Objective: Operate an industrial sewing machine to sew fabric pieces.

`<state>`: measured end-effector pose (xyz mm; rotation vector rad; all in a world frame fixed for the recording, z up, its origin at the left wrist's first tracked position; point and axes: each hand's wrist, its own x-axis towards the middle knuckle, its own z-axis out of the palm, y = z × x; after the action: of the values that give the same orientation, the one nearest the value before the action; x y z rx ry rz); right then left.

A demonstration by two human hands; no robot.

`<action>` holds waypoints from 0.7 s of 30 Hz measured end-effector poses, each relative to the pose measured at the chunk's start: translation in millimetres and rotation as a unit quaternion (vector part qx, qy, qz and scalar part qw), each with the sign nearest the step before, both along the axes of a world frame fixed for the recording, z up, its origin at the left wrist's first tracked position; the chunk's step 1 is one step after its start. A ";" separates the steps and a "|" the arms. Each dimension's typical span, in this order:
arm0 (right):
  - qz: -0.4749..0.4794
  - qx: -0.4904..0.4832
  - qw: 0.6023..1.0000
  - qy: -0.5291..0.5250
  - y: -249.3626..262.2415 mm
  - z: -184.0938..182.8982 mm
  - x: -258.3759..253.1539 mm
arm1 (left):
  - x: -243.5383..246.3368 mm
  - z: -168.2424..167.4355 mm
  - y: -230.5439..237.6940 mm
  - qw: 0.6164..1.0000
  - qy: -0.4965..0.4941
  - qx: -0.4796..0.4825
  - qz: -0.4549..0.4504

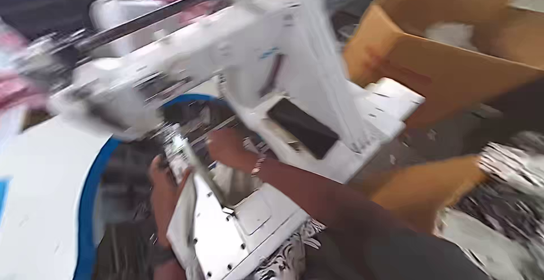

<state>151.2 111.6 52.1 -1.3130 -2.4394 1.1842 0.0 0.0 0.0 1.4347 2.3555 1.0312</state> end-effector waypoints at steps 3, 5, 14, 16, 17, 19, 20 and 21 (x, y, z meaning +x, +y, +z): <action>-0.011 0.121 0.992 0.027 -16.6 1.3 -10.3 | 6.2 0.7 -13.8 1.000 0.010 -0.008 0.020; -0.003 0.224 0.969 0.102 -24.3 -13.1 -9.9 | 0.3 -7.8 -16.5 1.000 0.014 0.015 -0.001; 0.109 0.271 0.933 0.209 -11.0 -40.0 -12.8 | -0.6 -9.8 -7.3 0.997 0.022 0.045 -0.065; 0.122 0.253 0.937 0.208 -13.6 -39.6 -14.8 | 2.7 1.0 -9.0 0.999 -0.002 0.029 -0.042; 0.126 0.245 0.939 0.206 -14.4 -36.7 -14.7 | 6.1 7.9 -9.5 1.000 -0.009 0.009 -0.027; 0.129 0.226 0.946 0.195 -14.1 -30.3 -13.4 | 10.6 10.2 -8.2 1.000 0.002 -0.003 -0.002; 0.135 0.207 0.952 0.182 -14.8 -28.4 -11.3 | 11.2 6.3 -9.0 1.000 0.014 0.003 -0.006; 0.142 0.184 0.958 0.168 -15.7 -26.3 -10.3 | 9.5 2.9 -10.0 0.999 0.024 0.012 -0.019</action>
<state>140.9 95.9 25.9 -0.6194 -2.4798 0.8533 9.5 -10.0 2.9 1.5230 2.3480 1.0295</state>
